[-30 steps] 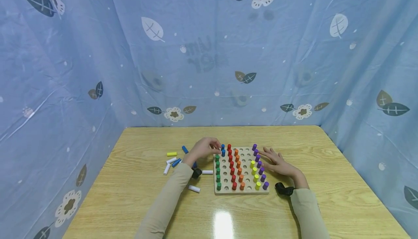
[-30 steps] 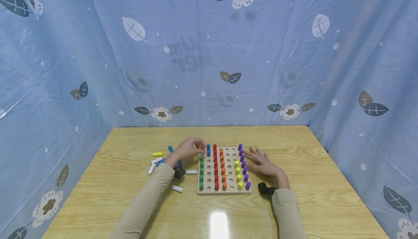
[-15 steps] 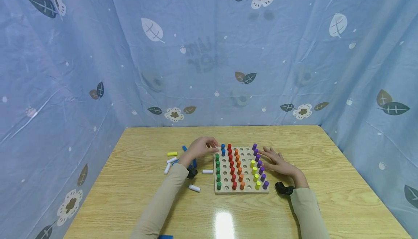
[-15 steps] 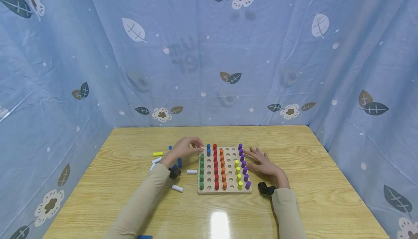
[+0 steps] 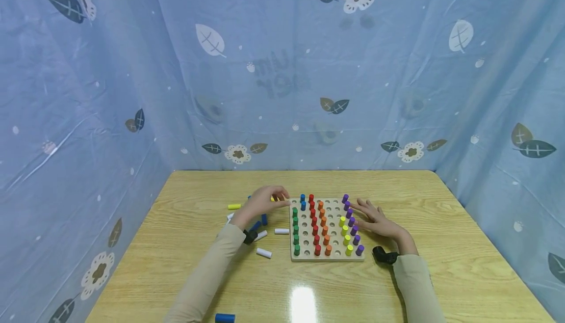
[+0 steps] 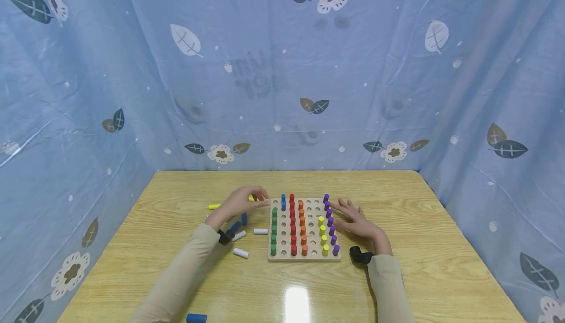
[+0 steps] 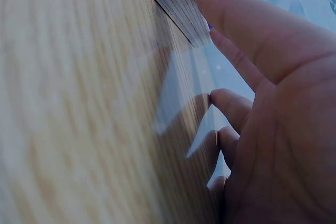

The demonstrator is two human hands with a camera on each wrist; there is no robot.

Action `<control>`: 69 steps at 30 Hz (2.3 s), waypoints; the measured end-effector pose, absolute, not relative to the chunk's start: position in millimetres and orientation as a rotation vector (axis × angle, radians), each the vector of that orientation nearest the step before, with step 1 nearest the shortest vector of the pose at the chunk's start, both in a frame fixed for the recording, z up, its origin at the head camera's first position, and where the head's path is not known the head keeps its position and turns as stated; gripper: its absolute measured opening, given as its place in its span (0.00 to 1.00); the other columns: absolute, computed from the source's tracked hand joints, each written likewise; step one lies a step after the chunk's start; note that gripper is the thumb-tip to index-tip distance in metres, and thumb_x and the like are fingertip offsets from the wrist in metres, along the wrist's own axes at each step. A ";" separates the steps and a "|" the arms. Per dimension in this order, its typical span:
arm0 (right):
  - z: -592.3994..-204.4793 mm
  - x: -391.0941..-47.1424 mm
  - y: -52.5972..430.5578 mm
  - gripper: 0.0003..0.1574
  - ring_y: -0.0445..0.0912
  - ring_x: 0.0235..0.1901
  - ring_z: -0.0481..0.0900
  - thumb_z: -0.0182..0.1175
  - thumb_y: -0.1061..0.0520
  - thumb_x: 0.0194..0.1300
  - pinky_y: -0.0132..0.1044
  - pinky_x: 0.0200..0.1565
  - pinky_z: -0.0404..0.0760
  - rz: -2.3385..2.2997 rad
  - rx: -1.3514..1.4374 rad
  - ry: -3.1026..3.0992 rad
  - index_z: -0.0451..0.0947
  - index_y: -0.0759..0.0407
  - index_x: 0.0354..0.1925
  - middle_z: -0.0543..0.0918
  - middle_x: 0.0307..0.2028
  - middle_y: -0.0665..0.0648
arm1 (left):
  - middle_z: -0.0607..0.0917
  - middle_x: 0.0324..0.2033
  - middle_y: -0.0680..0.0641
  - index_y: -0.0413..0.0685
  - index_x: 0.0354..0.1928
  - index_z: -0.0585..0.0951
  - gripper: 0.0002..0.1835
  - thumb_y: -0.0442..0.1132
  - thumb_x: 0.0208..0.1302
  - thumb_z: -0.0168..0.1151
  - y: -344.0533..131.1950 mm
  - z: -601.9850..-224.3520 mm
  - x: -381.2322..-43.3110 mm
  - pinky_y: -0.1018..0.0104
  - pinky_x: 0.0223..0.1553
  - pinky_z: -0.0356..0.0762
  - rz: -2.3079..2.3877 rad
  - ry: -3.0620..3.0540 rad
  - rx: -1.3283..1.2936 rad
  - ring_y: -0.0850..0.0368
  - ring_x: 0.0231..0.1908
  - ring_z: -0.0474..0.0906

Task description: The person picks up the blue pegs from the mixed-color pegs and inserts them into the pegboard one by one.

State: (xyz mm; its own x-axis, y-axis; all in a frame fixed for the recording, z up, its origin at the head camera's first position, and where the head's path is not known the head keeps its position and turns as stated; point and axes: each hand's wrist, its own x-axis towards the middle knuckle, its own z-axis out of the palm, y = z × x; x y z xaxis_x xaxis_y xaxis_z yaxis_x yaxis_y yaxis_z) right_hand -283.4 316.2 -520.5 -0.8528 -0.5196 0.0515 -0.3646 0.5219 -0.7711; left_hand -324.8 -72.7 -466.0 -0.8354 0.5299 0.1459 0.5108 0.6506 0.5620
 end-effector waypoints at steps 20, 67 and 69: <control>-526.6 -285.4 318.8 0.35 0.70 0.67 0.25 0.53 0.58 0.68 0.69 0.56 0.20 -1.221 -0.795 2.591 0.55 0.58 0.69 0.40 0.69 0.74 | 0.81 0.32 0.62 0.54 0.45 0.80 0.13 0.50 0.62 0.60 -99.0 -467.1 -300.0 0.68 0.33 0.74 0.865 2.864 1.017 0.67 0.33 0.75; -526.3 -284.7 319.3 0.35 0.69 0.67 0.24 0.51 0.57 0.69 0.68 0.57 0.19 -1.211 -0.791 2.584 0.52 0.58 0.70 0.39 0.70 0.73 | 0.80 0.32 0.64 0.61 0.46 0.80 0.15 0.56 0.62 0.57 -168.9 -489.5 -223.8 0.67 0.36 0.74 0.796 2.840 1.067 0.68 0.35 0.76; -526.2 -284.0 319.2 0.35 0.69 0.67 0.24 0.50 0.57 0.69 0.68 0.57 0.19 -1.210 -0.793 2.584 0.52 0.58 0.70 0.38 0.70 0.73 | 0.80 0.33 0.64 0.60 0.47 0.79 0.16 0.56 0.62 0.57 -169.4 -489.8 -221.9 0.67 0.37 0.74 0.804 2.819 1.075 0.68 0.35 0.76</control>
